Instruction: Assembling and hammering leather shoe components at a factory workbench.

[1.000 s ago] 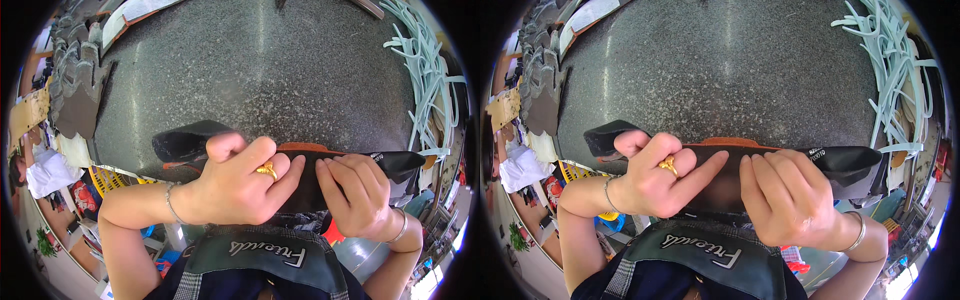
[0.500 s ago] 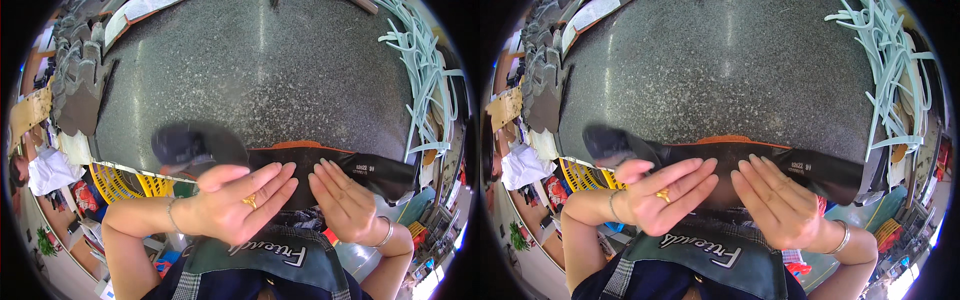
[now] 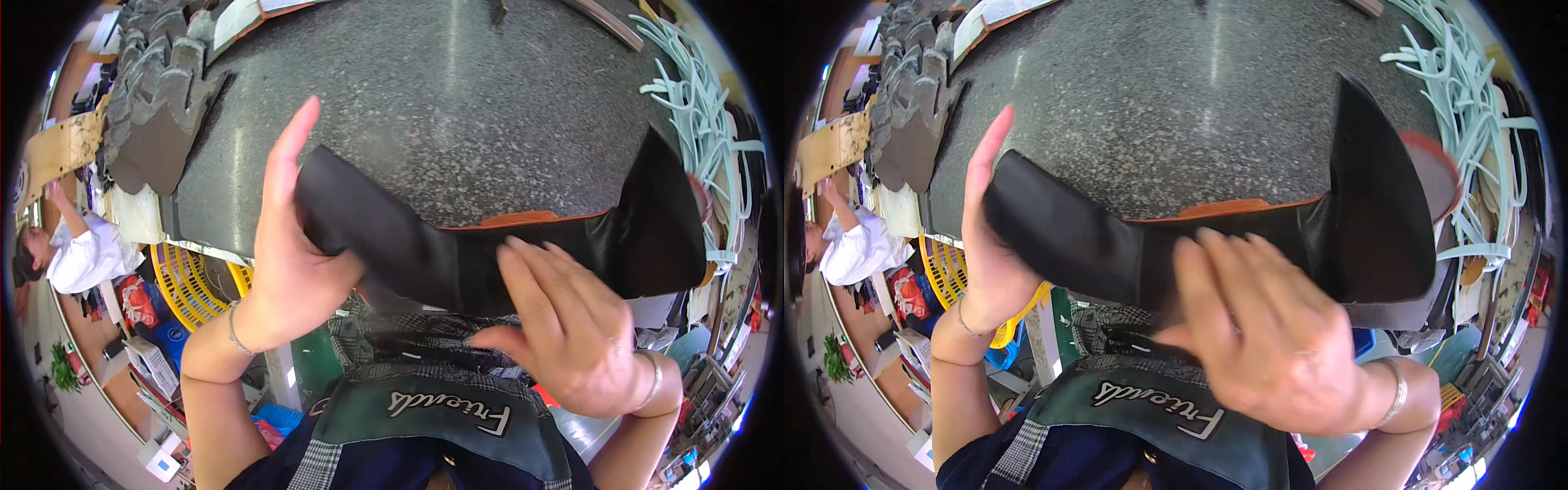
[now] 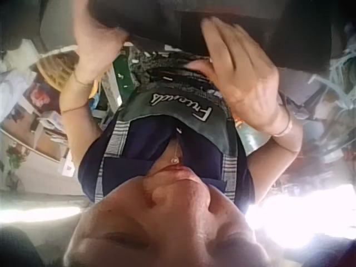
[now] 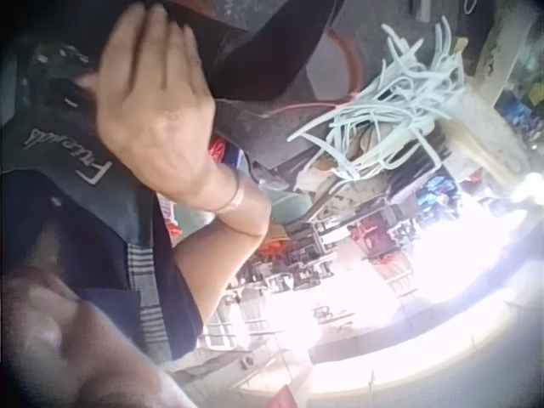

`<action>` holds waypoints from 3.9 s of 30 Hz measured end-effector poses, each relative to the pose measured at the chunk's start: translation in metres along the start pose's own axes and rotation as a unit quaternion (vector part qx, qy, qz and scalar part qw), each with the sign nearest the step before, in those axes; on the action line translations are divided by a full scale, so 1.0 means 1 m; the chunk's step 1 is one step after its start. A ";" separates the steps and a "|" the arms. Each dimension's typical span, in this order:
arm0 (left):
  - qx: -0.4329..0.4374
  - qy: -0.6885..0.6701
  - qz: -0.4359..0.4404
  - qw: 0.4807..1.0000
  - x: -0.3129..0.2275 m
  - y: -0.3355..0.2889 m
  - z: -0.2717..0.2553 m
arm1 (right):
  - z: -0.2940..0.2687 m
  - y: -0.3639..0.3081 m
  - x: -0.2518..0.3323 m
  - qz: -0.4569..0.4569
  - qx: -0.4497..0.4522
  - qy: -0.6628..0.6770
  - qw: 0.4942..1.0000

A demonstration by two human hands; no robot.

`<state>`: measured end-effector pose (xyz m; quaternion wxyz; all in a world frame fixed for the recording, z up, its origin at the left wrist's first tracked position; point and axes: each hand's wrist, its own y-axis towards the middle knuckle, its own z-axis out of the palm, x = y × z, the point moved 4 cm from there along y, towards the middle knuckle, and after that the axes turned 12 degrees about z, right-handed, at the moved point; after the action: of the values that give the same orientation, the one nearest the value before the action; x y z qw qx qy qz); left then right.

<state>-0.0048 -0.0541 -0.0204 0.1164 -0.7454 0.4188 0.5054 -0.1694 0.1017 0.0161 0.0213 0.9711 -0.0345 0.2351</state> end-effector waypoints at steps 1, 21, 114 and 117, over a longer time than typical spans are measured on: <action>0.004 -0.073 -0.046 0.996 0.001 -0.006 0.000 | 0.010 0.008 0.006 -0.038 -0.040 0.063 0.997; 0.352 0.105 0.200 0.909 0.028 0.032 -0.026 | 0.051 0.011 0.016 -0.145 0.137 -0.138 0.970; 0.367 0.160 0.278 0.873 -0.062 0.007 0.059 | -0.051 -0.041 -0.042 0.079 0.114 0.021 0.990; 0.331 0.149 0.241 0.900 -0.066 0.001 0.082 | -0.058 -0.033 -0.050 0.041 0.129 0.055 0.989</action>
<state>-0.0683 0.0280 -0.0017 0.1673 -0.6064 0.7416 0.2333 -0.2371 0.1403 0.0439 -0.1119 0.9490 -0.0429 0.2917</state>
